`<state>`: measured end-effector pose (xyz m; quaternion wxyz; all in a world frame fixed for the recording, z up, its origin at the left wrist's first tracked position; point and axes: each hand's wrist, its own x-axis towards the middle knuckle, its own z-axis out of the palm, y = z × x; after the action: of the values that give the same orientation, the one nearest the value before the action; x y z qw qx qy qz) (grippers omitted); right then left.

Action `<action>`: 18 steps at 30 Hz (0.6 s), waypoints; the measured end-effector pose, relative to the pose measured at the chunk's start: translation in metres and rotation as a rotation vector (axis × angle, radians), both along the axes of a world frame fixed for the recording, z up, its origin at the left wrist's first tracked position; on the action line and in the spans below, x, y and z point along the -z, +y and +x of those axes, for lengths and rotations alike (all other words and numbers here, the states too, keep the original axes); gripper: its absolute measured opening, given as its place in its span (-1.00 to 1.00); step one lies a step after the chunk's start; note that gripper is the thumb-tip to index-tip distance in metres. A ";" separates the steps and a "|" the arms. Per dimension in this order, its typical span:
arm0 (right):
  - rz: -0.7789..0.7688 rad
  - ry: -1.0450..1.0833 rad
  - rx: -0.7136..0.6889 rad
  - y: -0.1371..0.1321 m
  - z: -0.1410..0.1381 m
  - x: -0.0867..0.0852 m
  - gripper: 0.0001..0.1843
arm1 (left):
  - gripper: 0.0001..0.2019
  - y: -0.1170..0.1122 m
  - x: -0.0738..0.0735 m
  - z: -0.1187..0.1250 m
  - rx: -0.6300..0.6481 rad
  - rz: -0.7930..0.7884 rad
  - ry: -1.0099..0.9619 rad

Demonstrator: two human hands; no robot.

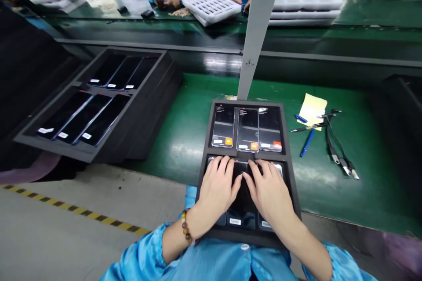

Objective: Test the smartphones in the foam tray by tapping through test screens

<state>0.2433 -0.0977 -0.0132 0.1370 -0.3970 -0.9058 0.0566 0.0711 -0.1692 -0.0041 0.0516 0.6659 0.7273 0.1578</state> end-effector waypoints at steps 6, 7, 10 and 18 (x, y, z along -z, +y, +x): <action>0.037 -0.048 0.007 0.012 -0.004 -0.006 -0.74 | -0.83 0.008 -0.001 -0.008 0.047 -0.021 -0.024; 0.051 -0.052 0.011 0.016 -0.005 -0.008 -0.75 | -0.85 0.011 -0.002 -0.010 0.041 -0.020 -0.032; 0.049 -0.028 -0.017 0.027 -0.006 -0.014 -0.71 | -0.89 0.018 -0.009 -0.016 0.054 -0.023 -0.046; -0.019 -0.065 -0.224 0.047 -0.010 -0.006 -0.42 | -0.80 0.043 -0.025 -0.038 0.333 -0.110 0.015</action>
<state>0.2333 -0.0504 -0.0069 0.0968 -0.2961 -0.9479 0.0672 0.0332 -0.1261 0.0208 0.1078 0.7746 0.6148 0.1020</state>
